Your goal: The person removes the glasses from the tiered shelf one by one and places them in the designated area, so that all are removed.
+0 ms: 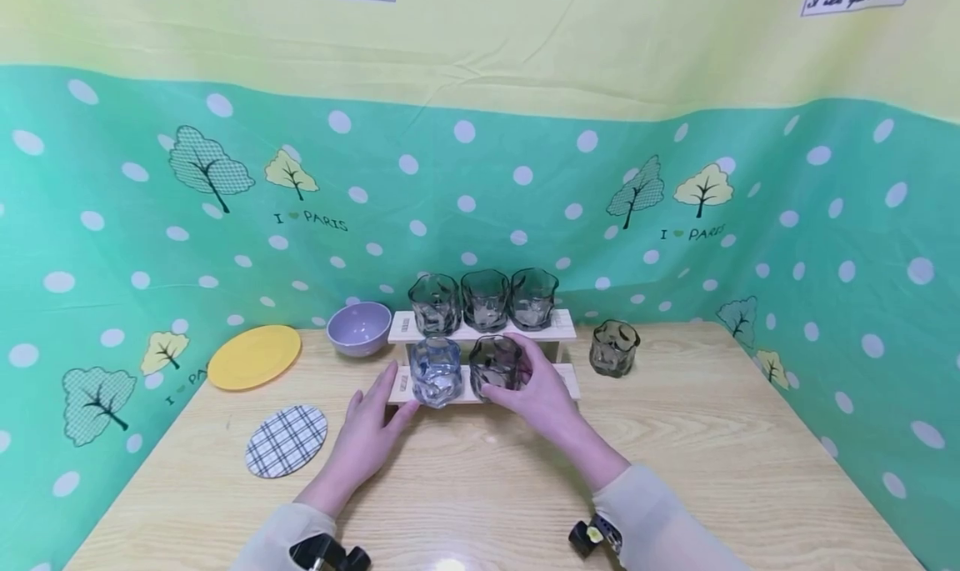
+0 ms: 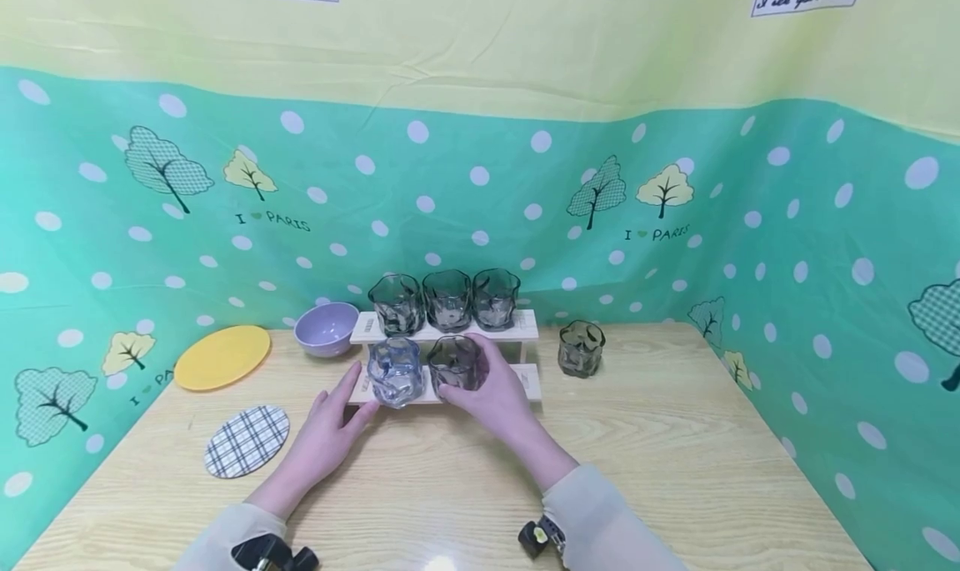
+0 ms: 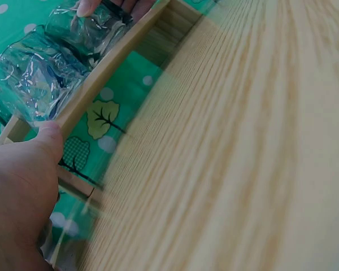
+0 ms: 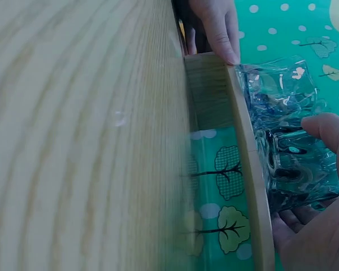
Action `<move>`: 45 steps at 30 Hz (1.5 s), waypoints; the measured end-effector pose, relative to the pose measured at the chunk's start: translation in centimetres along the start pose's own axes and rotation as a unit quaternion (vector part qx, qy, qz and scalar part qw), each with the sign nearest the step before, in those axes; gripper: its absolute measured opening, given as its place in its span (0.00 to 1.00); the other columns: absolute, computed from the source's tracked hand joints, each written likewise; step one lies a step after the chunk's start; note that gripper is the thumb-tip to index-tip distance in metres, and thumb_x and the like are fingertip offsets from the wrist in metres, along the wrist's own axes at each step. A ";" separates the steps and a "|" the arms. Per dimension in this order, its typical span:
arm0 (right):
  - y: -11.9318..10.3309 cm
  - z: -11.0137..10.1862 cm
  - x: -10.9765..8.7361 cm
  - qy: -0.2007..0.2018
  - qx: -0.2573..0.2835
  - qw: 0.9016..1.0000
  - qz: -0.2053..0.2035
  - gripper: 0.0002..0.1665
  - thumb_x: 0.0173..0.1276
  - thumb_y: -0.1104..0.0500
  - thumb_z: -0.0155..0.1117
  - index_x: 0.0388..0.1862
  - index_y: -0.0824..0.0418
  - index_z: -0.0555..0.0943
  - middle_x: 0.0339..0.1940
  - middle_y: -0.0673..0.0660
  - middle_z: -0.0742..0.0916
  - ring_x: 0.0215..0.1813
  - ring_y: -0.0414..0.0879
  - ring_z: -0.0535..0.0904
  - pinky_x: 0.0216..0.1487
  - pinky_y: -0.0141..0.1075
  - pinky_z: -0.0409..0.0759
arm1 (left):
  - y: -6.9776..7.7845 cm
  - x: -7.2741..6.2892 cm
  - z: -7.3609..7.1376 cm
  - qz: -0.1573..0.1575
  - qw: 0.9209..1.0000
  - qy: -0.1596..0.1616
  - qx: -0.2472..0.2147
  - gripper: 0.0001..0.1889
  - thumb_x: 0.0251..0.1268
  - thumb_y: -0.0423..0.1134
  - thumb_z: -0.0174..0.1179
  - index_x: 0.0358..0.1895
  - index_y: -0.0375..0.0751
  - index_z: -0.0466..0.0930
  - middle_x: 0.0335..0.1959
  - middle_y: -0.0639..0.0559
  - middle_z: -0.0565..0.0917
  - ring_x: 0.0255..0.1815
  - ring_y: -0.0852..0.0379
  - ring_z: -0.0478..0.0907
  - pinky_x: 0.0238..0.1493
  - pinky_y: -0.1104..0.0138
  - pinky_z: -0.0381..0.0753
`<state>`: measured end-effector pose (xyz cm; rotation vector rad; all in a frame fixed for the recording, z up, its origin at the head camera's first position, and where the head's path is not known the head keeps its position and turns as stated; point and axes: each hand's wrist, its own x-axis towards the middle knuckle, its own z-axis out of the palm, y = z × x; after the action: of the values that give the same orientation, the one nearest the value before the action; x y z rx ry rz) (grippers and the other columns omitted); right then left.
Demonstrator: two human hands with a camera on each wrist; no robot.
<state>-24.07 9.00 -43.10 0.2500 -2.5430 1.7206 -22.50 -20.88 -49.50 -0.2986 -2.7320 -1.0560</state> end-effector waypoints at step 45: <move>-0.3 -11.1 -4.2 -0.009 -0.044 0.998 0.044 0.60 0.67 0.47 0.86 0.90 0.51 0.61 0.80 0.69 0.75 0.81 0.71 0.70 0.80 0.57 0.71 | 0.0 0.1 -0.1 0.000 1.000 -0.005 -0.009 0.44 0.87 0.58 0.58 0.90 0.36 0.52 0.88 0.33 0.58 0.88 0.35 0.55 0.87 0.34 0.38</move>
<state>-20.36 19.59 -39.29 0.1529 -2.6720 1.6366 -22.62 -20.95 -49.39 -0.3069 -2.7328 -1.0820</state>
